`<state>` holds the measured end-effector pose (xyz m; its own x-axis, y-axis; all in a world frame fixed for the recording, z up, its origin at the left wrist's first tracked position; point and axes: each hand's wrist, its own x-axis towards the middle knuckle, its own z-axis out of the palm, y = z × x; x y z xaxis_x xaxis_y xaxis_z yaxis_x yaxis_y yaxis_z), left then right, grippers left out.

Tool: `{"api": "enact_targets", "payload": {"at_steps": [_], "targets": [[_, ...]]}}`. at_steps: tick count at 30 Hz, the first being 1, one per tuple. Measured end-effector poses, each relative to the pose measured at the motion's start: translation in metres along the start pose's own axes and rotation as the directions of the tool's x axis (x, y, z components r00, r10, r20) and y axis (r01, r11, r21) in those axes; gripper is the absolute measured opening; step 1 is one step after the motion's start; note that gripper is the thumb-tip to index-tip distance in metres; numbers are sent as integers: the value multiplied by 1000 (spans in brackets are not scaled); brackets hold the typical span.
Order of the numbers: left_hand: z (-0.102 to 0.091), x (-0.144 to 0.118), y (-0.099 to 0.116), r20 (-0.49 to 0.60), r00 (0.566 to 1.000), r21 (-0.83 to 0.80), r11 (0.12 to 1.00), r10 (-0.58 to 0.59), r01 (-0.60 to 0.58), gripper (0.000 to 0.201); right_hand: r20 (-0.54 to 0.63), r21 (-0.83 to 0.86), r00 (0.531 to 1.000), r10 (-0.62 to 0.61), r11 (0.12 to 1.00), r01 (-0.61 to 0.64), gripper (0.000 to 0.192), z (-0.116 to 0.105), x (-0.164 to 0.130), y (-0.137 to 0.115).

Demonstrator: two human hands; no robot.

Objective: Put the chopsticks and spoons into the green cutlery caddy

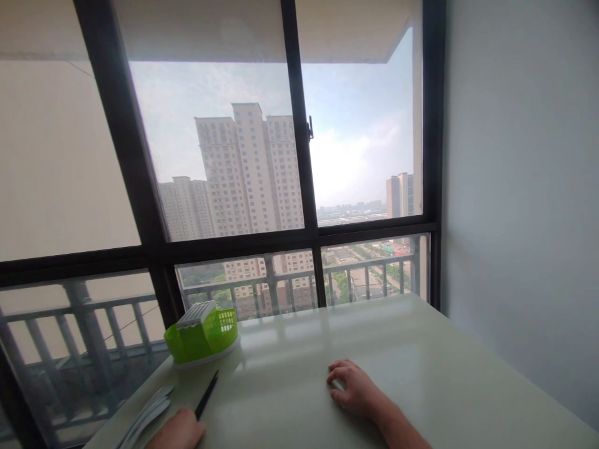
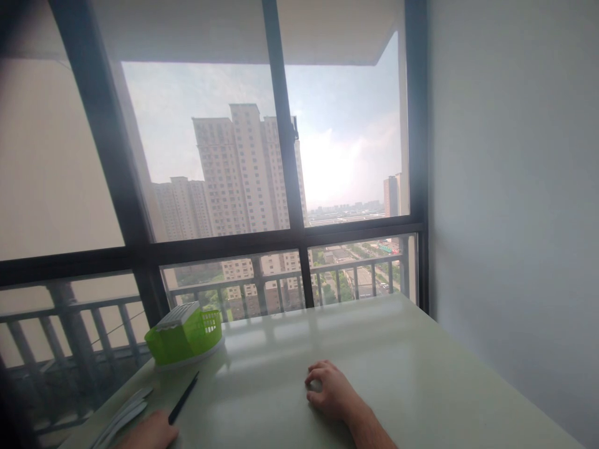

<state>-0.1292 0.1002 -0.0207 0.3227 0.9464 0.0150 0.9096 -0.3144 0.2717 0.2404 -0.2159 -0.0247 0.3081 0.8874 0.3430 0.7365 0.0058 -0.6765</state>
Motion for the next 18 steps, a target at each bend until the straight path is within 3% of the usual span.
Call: {"api": "enact_targets", "payload": {"at_steps": [2,5,14,18], "targets": [[1,-3,6,64,998,19,1000,-17,16,3,3,-2,1000,3,1000,-3,32,-1,0,-1],[2,-8,13,60,998,63,998,-9,5,1,8,-4,1000,4,1000,-4,32,-2,0,-3],[-1,-24,29,73,989,158,977,130,-141,25,13,-11,1000,11,1000,-11,32,-3,0,-6],[2,-25,30,42,988,162,975,148,-153,27,21,-5,1000,3,1000,-3,33,-2,1,-3]]}}
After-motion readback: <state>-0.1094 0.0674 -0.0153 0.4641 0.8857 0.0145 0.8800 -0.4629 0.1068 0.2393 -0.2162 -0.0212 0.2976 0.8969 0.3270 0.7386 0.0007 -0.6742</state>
